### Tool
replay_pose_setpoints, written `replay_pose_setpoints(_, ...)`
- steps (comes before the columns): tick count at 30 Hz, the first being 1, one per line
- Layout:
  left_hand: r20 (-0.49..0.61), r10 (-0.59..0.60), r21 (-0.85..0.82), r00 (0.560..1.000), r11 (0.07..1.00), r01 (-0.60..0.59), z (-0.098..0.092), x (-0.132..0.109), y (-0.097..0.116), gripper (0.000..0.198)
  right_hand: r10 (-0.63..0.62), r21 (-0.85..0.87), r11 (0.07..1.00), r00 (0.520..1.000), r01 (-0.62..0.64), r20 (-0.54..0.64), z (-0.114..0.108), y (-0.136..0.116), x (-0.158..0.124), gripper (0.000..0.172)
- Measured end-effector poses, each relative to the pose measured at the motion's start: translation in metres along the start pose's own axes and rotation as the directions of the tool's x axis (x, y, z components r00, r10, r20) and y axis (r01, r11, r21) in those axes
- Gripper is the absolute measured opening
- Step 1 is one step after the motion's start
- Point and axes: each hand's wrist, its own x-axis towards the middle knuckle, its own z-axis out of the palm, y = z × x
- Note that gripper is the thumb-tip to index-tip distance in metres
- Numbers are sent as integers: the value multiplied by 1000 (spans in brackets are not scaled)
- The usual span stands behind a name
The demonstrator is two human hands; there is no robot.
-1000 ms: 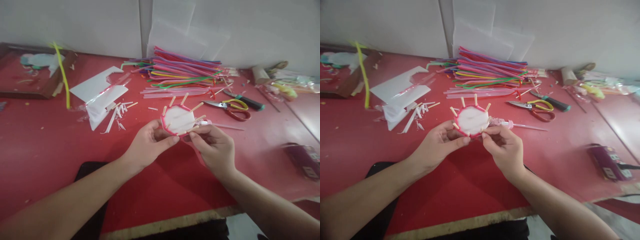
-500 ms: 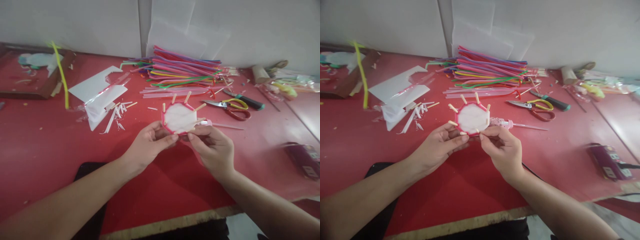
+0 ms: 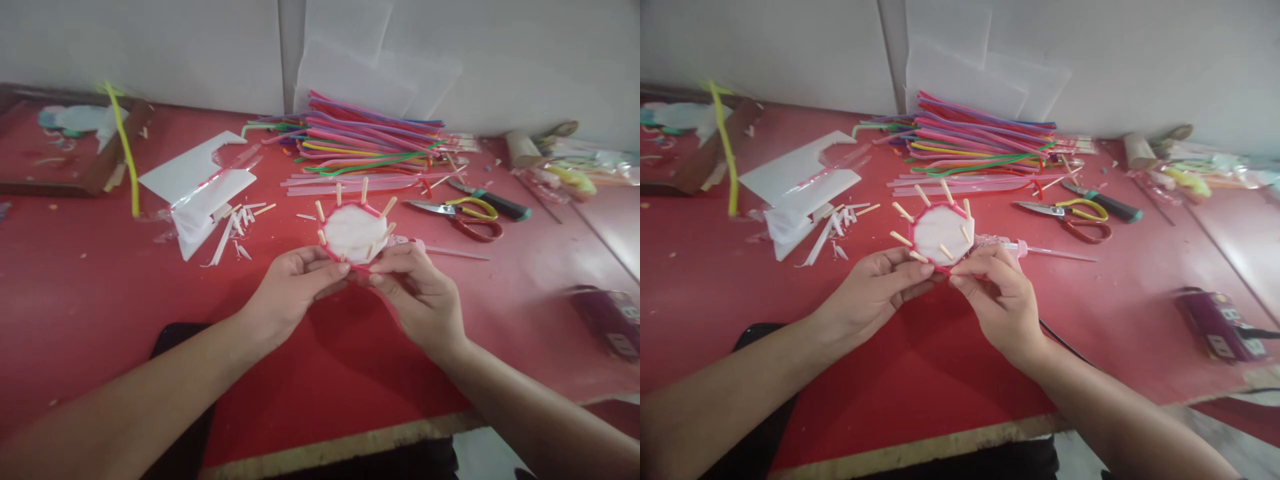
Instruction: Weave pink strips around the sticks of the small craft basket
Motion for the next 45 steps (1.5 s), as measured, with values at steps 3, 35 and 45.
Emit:
replay_pose_setpoints(3, 4, -3, -3, 1000, 1000, 3, 1, 0, 0, 12, -75, -60, 995, 997, 77, 25, -3, -4, 1, 12)
replay_pose_setpoints(35, 59, 249, 242, 967, 936, -256, 1, -7, 1, 14, 255, 91, 961, 964, -261, 72, 7, -10, -4, 10)
replay_pose_setpoints(45, 70, 223, 210, 972, 950, -233, 3, -6, 1, 10, 331, 250, 899, 932, -360, 151, 5, -8, -7, 6)
